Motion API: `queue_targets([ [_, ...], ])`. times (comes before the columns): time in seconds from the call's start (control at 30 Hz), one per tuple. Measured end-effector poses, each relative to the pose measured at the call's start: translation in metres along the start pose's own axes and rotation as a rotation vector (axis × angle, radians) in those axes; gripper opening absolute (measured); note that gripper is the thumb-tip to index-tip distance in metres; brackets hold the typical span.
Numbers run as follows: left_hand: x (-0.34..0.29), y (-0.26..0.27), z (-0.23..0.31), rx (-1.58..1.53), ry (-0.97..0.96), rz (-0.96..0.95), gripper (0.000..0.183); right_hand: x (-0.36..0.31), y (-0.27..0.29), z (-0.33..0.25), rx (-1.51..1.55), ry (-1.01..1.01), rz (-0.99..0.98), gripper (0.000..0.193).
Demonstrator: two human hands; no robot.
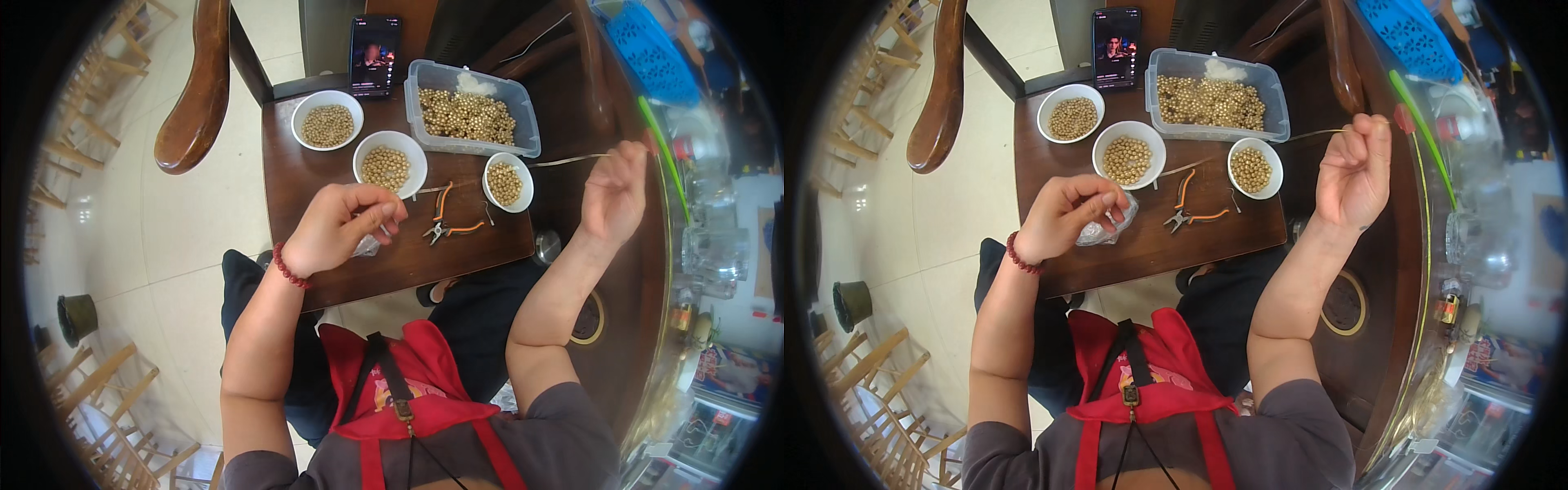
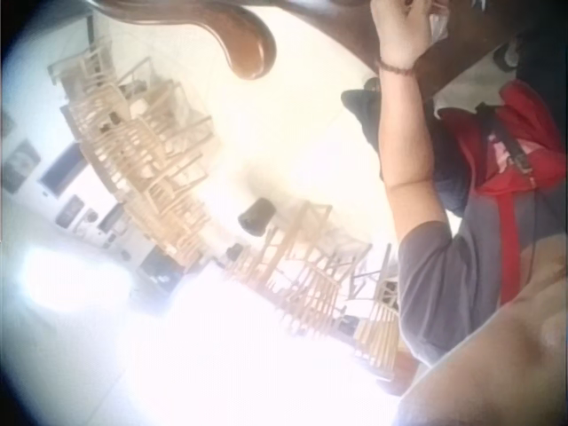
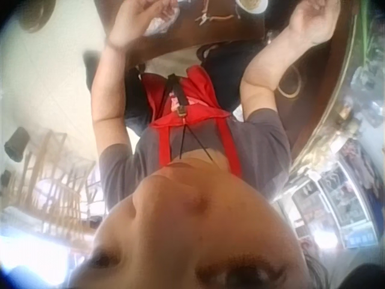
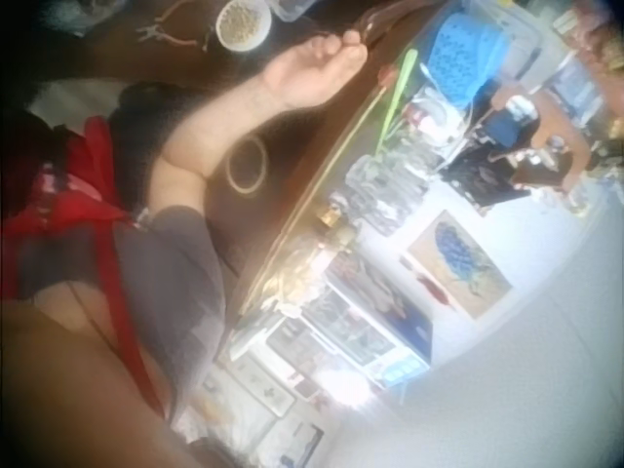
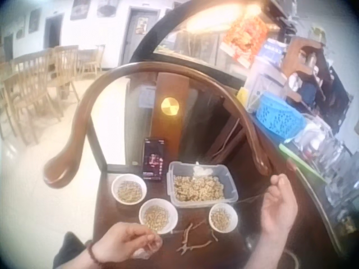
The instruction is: The person strings gold-colored beads together using a thin wire to form a cluster. They pick beads from several small bowls and a larger container on a wooden table, occasionally moving a pair of pliers to manage the structure.
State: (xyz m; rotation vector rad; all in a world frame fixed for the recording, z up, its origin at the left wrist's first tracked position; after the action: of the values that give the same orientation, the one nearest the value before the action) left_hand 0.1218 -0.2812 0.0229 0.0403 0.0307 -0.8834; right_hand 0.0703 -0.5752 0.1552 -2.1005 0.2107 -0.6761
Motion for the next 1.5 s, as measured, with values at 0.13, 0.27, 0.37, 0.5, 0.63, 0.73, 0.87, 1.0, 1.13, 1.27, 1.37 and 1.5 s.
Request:
queue_targets([
  [0.13,0.019,0.006,-0.005,-0.023,0.02,0.116,0.019,-0.048,-0.073,-0.03,-0.876,0.746,0.072,0.029],
  [0.27,0.012,0.008,-0.007,0.078,-0.018,0.127,0.018,-0.093,-0.15,0.102,-1.208,0.416,-0.728,0.018],
  [0.37,0.004,0.009,0.006,0.212,-0.068,0.143,0.016,-0.091,-0.099,0.169,-1.363,0.156,-0.699,0.014],
  [0.5,0.005,0.013,0.0,0.063,-0.069,0.204,0.018,-0.084,-0.058,0.174,-1.343,0.033,-0.612,0.018],
  [0.63,0.006,0.017,-0.005,-0.085,0.003,0.2,0.021,-0.078,-0.053,0.174,-1.3,0.037,-0.599,0.018],
  [0.73,0.008,0.015,0.003,-0.235,0.017,0.154,0.027,-0.073,-0.044,0.169,-1.285,0.066,-0.55,0.017],
  [0.87,0.01,0.016,0.003,-0.249,0.003,0.165,0.031,-0.069,-0.042,0.163,-1.299,0.032,-0.515,0.012],
  [1.0,0.014,0.014,0.002,-0.269,-0.025,0.183,0.034,-0.066,-0.03,0.16,-1.205,-0.023,-0.427,0.01],
  [1.13,0.014,0.013,0.01,-0.29,-0.081,0.247,0.037,-0.066,-0.011,0.165,-1.093,-0.253,-0.25,0.008],
  [1.27,0.014,0.014,0.006,-0.227,-0.075,0.27,0.035,-0.07,-0.003,0.17,-1.074,-0.379,-0.171,0.007],
  [1.37,0.014,0.014,0.002,-0.193,-0.037,0.266,0.031,-0.07,0.002,0.174,-0.98,-0.424,-0.12,0.007],
  [1.5,0.015,0.015,-0.004,-0.225,-0.023,0.251,0.027,-0.072,0.003,0.176,-0.952,-0.432,-0.109,0.007],
])
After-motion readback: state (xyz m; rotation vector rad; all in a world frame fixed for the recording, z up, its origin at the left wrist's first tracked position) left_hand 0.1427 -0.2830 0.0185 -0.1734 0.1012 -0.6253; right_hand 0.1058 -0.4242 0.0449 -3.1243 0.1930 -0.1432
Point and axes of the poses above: each hand's wrist, its own x-axis towards the middle knuckle, its own y-axis out of the back of the hand, z = x × y, the point moved 8 cm from there along x, towards the middle knuckle, and after that the axes turned 12 degrees about x, right-handed, at the moved point
